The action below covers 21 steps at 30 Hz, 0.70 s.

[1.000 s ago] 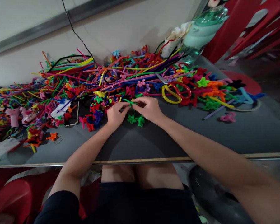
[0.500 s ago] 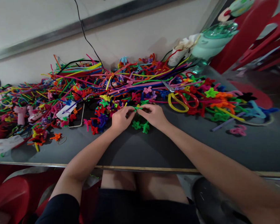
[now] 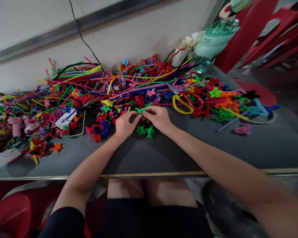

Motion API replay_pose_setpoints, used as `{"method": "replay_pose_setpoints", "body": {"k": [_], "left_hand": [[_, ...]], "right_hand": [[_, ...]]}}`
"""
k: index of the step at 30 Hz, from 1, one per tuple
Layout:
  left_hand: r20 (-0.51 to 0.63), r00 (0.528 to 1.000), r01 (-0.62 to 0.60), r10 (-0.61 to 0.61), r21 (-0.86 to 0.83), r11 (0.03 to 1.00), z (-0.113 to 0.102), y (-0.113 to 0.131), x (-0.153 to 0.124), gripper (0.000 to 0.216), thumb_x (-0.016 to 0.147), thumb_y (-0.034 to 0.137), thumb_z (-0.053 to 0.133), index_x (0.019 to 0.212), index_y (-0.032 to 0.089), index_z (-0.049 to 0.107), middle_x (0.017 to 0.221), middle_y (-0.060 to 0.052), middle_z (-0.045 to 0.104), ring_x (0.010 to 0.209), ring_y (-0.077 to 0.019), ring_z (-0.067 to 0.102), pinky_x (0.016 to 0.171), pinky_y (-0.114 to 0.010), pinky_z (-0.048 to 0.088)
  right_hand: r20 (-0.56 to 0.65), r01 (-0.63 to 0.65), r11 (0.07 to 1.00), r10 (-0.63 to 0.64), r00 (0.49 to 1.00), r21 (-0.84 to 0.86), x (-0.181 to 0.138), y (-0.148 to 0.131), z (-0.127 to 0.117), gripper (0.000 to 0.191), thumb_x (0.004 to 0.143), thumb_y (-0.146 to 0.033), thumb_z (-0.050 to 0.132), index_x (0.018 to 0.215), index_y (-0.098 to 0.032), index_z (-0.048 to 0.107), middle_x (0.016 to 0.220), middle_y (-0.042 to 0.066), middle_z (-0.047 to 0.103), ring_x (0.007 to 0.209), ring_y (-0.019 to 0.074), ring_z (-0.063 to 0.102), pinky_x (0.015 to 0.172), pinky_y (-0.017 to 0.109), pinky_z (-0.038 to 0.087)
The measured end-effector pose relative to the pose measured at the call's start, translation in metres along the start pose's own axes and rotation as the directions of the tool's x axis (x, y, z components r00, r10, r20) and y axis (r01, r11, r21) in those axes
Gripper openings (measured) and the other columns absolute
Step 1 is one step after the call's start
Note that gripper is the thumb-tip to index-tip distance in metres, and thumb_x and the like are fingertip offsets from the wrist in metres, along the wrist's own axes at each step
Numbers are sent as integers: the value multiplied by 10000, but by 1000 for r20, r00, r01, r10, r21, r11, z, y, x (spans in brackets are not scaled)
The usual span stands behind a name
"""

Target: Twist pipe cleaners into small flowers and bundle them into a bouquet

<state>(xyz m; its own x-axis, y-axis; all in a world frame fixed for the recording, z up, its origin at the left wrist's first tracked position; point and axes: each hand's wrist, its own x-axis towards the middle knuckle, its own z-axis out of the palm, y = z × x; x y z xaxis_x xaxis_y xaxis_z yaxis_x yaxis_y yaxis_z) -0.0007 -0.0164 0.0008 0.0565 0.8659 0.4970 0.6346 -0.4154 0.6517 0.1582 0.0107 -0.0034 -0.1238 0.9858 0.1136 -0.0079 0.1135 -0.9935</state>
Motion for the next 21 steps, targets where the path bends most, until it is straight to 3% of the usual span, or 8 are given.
{"method": "replay_pose_setpoints", "body": {"k": [5,10,21], "left_hand": [[40,989,148,-142,-210,967,3,-3,2,175,824,342,623,778,176,659,690,-8,669,598,-102,582,561,-231,455],[114,974,224,-194,-385,895,5,-11,6,222,804,388,639,782,168,659,654,-10,657,564,-101,576,535,-229,457],[201,970,217,-135,-469,856,0,-5,7,328,810,503,624,752,180,635,675,-29,659,613,-130,609,594,-272,516]], "right_hand": [[-9,1,1000,-1,1000,7,-1,0,0,328,660,-480,757,781,-178,719,646,43,699,546,172,653,443,275,489],[43,34,999,-33,999,-14,0,0,-3,305,697,-469,736,827,-192,740,702,49,725,628,197,693,477,289,523],[62,5,999,-2,998,-39,-4,-6,0,321,670,-505,746,636,-193,679,555,28,660,510,165,629,459,284,486]]}}
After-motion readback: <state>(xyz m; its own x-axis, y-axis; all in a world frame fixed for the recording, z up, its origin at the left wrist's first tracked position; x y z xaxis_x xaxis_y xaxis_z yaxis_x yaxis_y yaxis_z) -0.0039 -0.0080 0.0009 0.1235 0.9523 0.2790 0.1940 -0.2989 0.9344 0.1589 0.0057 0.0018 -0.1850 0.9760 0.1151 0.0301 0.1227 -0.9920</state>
